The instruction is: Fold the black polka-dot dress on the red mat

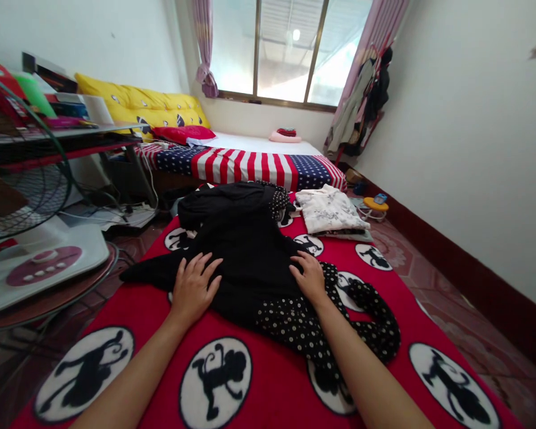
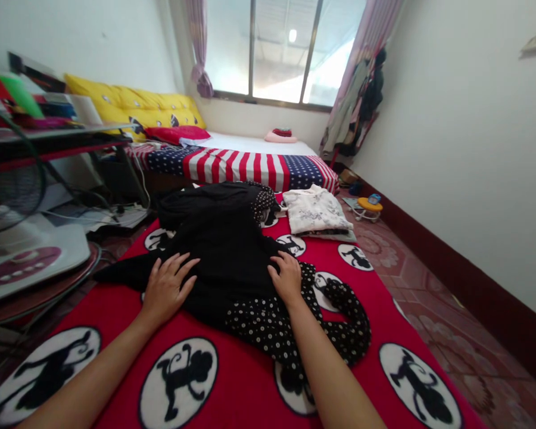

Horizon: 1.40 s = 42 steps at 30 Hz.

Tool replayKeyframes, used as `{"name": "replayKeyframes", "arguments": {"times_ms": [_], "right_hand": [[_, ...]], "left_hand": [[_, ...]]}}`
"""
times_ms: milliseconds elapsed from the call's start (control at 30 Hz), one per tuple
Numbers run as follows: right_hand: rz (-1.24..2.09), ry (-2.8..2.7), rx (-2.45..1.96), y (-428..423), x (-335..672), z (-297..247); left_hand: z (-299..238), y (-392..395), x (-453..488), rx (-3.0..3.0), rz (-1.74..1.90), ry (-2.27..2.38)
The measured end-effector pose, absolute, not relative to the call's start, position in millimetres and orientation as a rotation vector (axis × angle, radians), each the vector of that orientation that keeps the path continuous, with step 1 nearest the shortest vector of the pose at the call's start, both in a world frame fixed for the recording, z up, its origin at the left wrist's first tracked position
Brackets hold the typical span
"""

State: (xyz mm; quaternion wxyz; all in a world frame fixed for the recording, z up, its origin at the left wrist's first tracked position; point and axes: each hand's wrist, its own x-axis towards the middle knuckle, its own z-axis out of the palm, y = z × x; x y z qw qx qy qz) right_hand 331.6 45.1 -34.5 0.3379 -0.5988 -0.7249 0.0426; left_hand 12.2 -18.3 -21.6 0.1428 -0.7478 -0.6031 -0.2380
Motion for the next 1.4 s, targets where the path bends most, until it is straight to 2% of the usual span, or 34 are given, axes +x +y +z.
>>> {"name": "replayKeyframes", "arguments": {"times_ms": [233, 367, 533, 667, 767, 933, 1133, 1267, 1400], "right_hand": [[0.195, -1.848, -1.523, 43.8, 333.5, -32.2], [0.384, -1.812, -1.462, 32.3, 339.8, -25.1], [0.608, -1.832, -1.396, -28.4, 341.1, -0.5], [0.559, -2.164, -1.374, -86.9, 335.1, 12.4], [0.451, -2.283, -1.401, -108.7, 332.7, 8.4], [0.41, -2.245, -1.341, -108.7, 334.5, 7.2], [0.675, -2.154, -1.333, -113.4, 338.8, 29.4], [0.926, -2.159, -1.387, -122.0, 332.7, 36.6], [0.967, -2.048, -1.36, -111.7, 337.1, 34.3]], "left_hand": [[-21.0, -19.4, 11.4, -2.174, -0.668, -1.752], [-21.7, -20.3, 10.6, -2.191, -0.69, -1.758], [-17.2, -28.0, 7.2, -2.256, -0.82, -1.699], [-10.2, -38.0, 3.0, -2.49, -0.873, -1.455], [-6.1, -41.1, 2.1, -2.683, -0.765, -1.295], [15.7, -47.9, 2.0, -2.814, -0.491, -1.281], [65.1, -99.1, 5.9, -3.068, -0.167, -1.613], [64.6, -130.4, 8.2, -3.153, 0.087, -1.948], [60.1, -130.0, 9.1, -3.403, 0.179, -1.948]]}}
